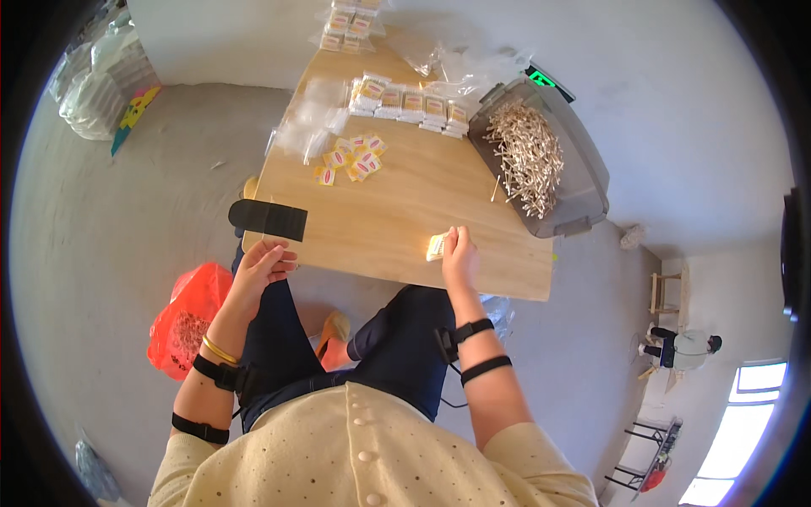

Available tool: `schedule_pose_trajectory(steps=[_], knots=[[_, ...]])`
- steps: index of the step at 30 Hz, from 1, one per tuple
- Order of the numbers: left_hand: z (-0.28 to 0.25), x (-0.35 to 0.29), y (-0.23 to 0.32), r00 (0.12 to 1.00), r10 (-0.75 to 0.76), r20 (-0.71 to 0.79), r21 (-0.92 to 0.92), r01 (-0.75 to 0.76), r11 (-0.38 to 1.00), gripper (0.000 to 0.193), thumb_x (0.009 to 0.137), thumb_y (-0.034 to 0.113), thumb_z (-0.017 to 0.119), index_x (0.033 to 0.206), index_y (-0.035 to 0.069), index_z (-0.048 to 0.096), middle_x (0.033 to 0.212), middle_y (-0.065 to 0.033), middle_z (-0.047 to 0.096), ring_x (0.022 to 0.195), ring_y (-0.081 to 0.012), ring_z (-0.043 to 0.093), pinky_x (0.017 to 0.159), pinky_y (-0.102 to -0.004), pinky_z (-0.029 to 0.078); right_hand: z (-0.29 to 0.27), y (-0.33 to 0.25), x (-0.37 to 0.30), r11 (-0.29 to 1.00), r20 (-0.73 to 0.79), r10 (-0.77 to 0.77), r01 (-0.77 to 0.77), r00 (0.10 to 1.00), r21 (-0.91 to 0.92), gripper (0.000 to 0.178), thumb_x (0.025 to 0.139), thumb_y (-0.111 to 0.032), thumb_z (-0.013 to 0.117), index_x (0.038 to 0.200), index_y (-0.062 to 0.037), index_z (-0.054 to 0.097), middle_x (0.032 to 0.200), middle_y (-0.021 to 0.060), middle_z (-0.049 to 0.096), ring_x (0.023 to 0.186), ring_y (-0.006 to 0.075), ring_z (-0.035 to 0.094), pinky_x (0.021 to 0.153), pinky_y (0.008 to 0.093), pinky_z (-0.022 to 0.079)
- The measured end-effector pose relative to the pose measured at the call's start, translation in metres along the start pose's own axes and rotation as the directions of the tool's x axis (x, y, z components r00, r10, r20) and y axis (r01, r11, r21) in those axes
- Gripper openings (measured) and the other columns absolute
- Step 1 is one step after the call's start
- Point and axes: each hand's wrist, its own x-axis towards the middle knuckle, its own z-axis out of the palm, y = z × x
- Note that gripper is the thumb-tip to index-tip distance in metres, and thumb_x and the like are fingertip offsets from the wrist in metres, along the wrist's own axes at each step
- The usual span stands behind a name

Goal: Manually align and pack cotton swabs into plastic bags.

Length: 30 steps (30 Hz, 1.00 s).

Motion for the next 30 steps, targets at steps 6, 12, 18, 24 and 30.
schedule_pose_trajectory(steps=[6, 12, 18, 24, 30], knots=[[0.007, 0.0, 0.008, 0.998, 0.053, 0.024, -0.001, -0.053, 0.999, 0.028, 0.107, 0.03, 0.055, 0.123, 0.008, 0.063, 0.111, -0.0052, 0.072, 0.099, -0.0136, 0.067, 0.089, -0.0294, 0.051, -0.01, 0.0, -0.001, 0.99, 0.044, 0.099, -0.094, 0.994, -0.103, 0.028, 0.106, -0.03, 0.051, 0.094, -0.0053, 0.058, 0.078, 0.025, 0.067, 0.077, 0.0494, 0.065, 0.061, 0.0566, 0.048], [0.035, -0.004, 0.025, 0.987, 0.097, 0.129, 0.103, -0.11, 0.989, 0.036, 0.106, 0.033, 0.056, 0.126, 0.005, 0.064, 0.11, -0.0072, 0.074, 0.098, -0.0162, 0.07, 0.089, -0.0309, 0.052, -0.025, -0.049, 0.009, 0.92, 0.053, 0.044, -0.061, 0.998, 0.386, 0.031, 0.108, -0.029, 0.053, 0.092, -0.0031, 0.054, 0.073, 0.0175, 0.06, 0.067, 0.0303, 0.06, 0.06, 0.0412, 0.046], [0.115, -0.037, 0.081, 0.905, 0.3, 0.302, -0.179, -0.255, 0.95, 0.041, 0.103, 0.036, 0.064, 0.124, 0.001, 0.066, 0.111, -0.0072, 0.073, 0.102, -0.014, 0.069, 0.093, -0.0296, 0.052, -0.092, -0.156, -0.024, 0.534, 0.101, -0.199, 0.022, 0.975, 0.845, 0.026, 0.107, -0.023, 0.057, 0.095, -0.0006, 0.058, 0.084, 0.003, 0.057, 0.083, 0.0098, 0.051, 0.074, 0.0264, 0.042], [0.114, -0.085, 0.116, 0.776, 0.591, 0.219, -0.108, -0.583, 0.805, 0.024, 0.091, 0.011, 0.08, 0.11, 0.002, 0.07, 0.098, -0.004, 0.074, 0.097, -0.01, 0.068, 0.091, -0.0268, 0.052, -0.136, -0.176, -0.046, 0.65, -0.025, -0.416, 0.317, 0.909, 0.691, 0.026, 0.093, -0.018, 0.074, 0.112, -0.0012, 0.069, 0.104, 0.0095, 0.068, 0.101, 0.0225, 0.062, 0.089, 0.033, 0.048], [0.116, -0.14, 0.144, 0.277, 0.846, 0.456, 0.498, -0.867, 0.015, 0.025, 0.076, 0.009, 0.085, 0.098, 0.008, 0.073, 0.094, -0.0036, 0.076, 0.086, -0.0221, 0.071, 0.083, -0.0335, 0.053, -0.197, -0.223, -0.061, 0.571, -0.145, -0.592, 0.54, 0.792, 0.618, 0.036, 0.079, -0.006, 0.084, 0.113, -0.0054, 0.071, 0.116, 0.0124, 0.067, 0.106, 0.0299, 0.063, 0.092, 0.0372, 0.05]])
